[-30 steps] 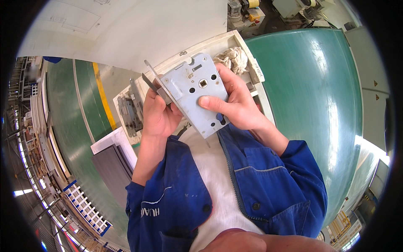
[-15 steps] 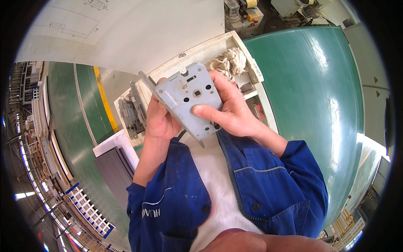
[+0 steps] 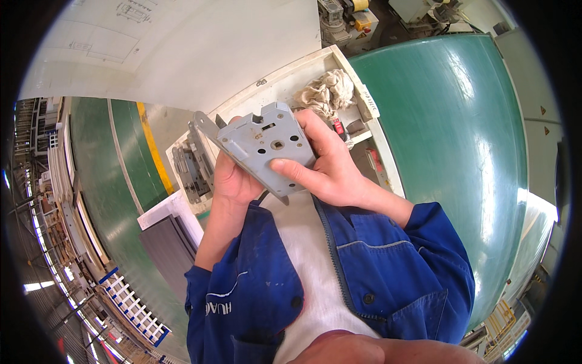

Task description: The person assembles small metal hardware components by hand, inserting pins and tabs into slots on metal plates, then placing the assembled units into a white tray. The person handles each piece individually, aligning and seating parts before moving to the next unit.

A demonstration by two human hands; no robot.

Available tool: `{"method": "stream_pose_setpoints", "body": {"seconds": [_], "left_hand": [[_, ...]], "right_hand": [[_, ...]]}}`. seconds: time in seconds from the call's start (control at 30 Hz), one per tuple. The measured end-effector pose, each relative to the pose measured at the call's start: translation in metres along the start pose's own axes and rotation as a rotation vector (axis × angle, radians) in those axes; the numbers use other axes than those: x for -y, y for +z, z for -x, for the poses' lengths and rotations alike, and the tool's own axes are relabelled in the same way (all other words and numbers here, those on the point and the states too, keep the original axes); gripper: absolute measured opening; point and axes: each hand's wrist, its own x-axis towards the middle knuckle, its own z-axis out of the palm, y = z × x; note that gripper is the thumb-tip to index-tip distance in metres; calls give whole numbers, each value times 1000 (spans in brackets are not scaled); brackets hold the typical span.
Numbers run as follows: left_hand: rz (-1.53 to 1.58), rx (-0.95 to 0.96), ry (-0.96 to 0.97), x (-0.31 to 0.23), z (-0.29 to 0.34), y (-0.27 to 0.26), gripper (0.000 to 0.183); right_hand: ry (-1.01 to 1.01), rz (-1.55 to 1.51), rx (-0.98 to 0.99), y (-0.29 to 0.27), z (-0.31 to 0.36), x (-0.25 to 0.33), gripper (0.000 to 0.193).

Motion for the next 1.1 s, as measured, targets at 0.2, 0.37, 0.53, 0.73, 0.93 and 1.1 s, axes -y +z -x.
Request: {"method": "stream_pose_setpoints", "body": {"seconds": [0.2,0.37,0.53,0.73,0.93,1.1], "left_hand": [[-81,-57,76,-1,-1,20,54],[-323,-253,273,-2,-4,36,34],[-744,-243,454,-3,-5,37,30],[-800,-282,468,-8,-5,39,32],[-904,-352,441,-16,-6,46,29],[-742,-306,462,-15,-3,42,24]], "right_hand": [[-58,-88,-68,5,-2,-8,38],[-23,-141,-111,0,-4,-16,40],[-16,-174,-165,-1,-6,-21,41],[-4,-165,-176,0,-5,-25,40],[9,-40,-94,-5,-2,-20,46],[-108,19,-190,3,-2,-13,39]]}}
